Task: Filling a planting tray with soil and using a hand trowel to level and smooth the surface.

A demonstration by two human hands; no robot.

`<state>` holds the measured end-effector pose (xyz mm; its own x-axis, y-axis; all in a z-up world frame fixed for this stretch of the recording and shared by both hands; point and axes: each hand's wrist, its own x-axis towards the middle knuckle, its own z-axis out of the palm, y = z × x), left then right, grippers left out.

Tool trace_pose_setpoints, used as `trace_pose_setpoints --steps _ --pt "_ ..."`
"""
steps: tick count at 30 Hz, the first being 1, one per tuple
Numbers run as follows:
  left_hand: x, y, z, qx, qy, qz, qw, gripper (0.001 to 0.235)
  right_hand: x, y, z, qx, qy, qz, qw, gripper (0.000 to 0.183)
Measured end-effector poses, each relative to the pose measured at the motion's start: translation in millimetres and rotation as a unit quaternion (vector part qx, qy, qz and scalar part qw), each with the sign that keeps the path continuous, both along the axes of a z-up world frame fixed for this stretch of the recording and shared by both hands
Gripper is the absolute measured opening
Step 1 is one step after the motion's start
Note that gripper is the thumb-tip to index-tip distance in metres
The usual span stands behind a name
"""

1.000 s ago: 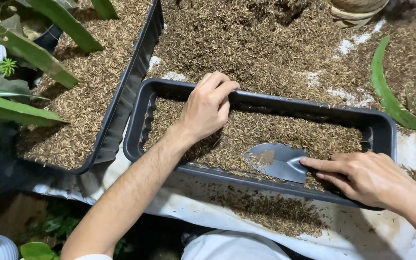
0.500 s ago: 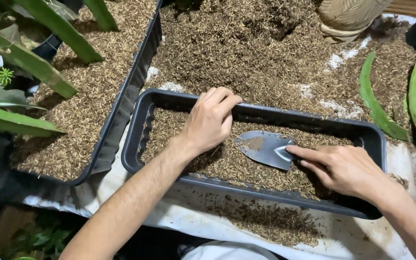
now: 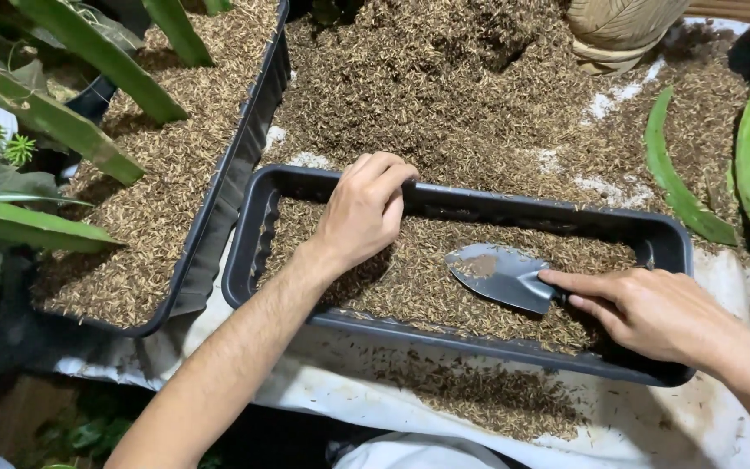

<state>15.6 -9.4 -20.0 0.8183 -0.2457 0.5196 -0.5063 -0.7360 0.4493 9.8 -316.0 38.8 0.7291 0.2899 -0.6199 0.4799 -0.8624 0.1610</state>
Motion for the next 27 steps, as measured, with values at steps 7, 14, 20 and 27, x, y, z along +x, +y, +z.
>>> trace_pose_setpoints --steps 7,14,20,27 --pt "0.7 14.8 1.9 -0.027 0.058 -0.008 0.998 0.023 3.6 -9.3 -8.1 0.161 -0.038 -0.028 0.986 0.047" --pt "4.5 17.1 -4.9 -0.023 0.065 -0.001 0.998 0.024 12.8 13.6 -24.4 0.108 -0.073 0.06 0.99 0.05" --pt "1.5 17.1 -4.6 -0.023 0.051 -0.007 0.998 0.023 8.9 6.5 -22.6 0.059 -0.065 0.066 0.994 0.053" --pt "2.0 14.7 -6.9 -0.015 0.07 0.006 0.997 0.024 -7.8 -17.1 -13.9 -0.001 -0.08 0.035 0.996 0.052"
